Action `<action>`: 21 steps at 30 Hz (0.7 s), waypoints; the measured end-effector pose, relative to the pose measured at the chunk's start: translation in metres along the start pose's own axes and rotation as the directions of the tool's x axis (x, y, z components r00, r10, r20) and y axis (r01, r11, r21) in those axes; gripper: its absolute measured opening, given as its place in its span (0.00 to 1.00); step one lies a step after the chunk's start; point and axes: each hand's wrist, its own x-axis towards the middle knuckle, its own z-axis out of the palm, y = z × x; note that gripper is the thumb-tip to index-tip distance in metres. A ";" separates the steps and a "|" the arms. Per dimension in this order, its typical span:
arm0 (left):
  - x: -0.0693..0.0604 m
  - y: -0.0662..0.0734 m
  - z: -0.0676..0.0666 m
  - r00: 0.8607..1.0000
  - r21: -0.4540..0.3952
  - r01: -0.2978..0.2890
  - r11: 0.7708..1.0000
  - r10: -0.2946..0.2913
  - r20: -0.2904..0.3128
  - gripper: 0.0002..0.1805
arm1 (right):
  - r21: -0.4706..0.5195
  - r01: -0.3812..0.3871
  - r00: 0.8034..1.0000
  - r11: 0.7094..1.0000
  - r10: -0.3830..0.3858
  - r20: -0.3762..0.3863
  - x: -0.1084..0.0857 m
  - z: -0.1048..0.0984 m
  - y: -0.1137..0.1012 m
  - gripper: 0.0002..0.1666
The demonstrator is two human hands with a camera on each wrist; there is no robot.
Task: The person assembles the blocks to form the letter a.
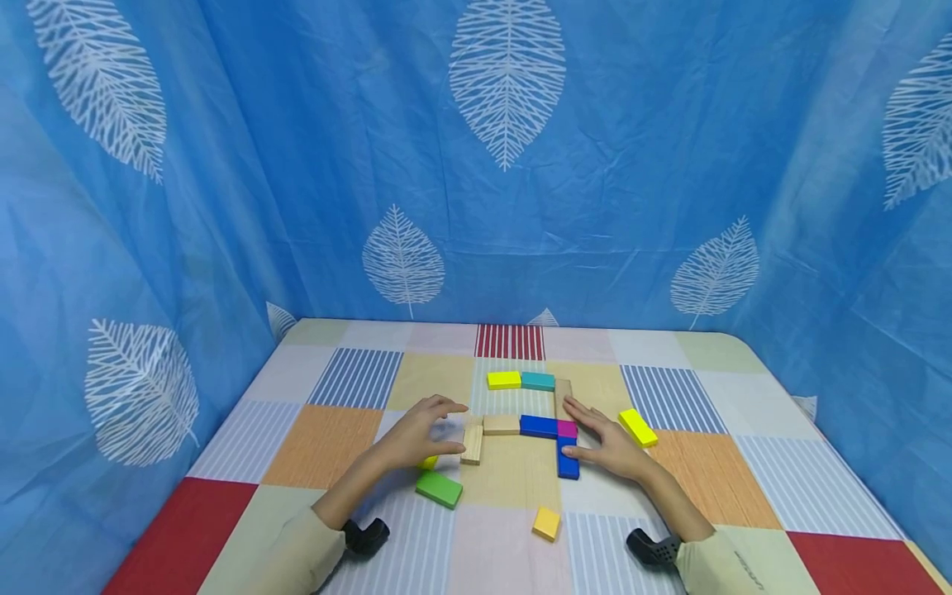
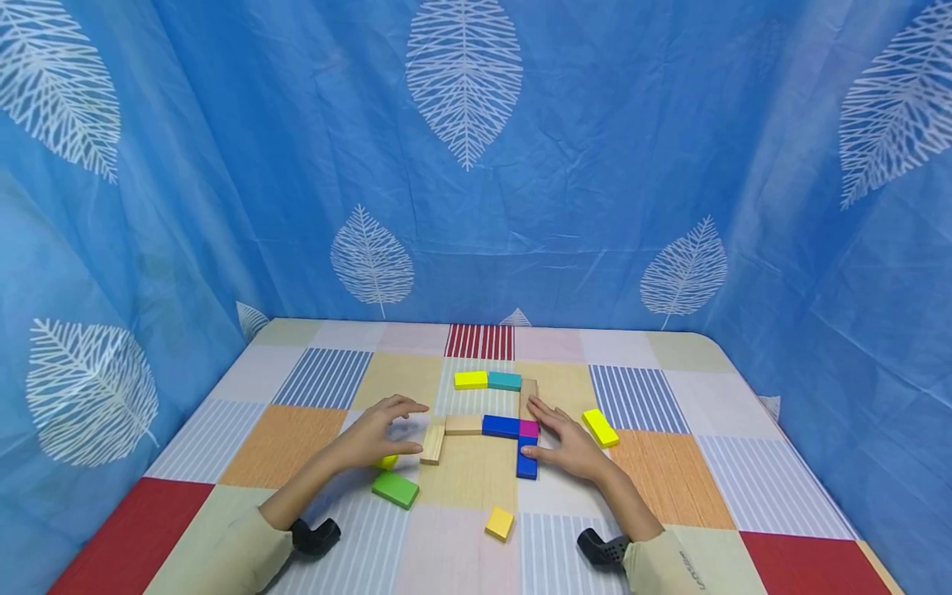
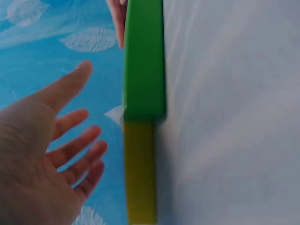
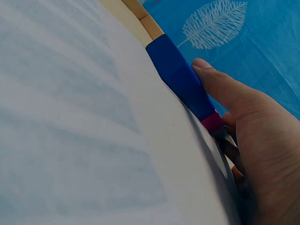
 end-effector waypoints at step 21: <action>-0.042 0.015 -0.003 0.955 0.204 -0.264 0.943 0.227 0.190 0.17 | 0.010 0.010 1.000 1.000 -0.010 0.003 0.001 0.000 0.001 0.48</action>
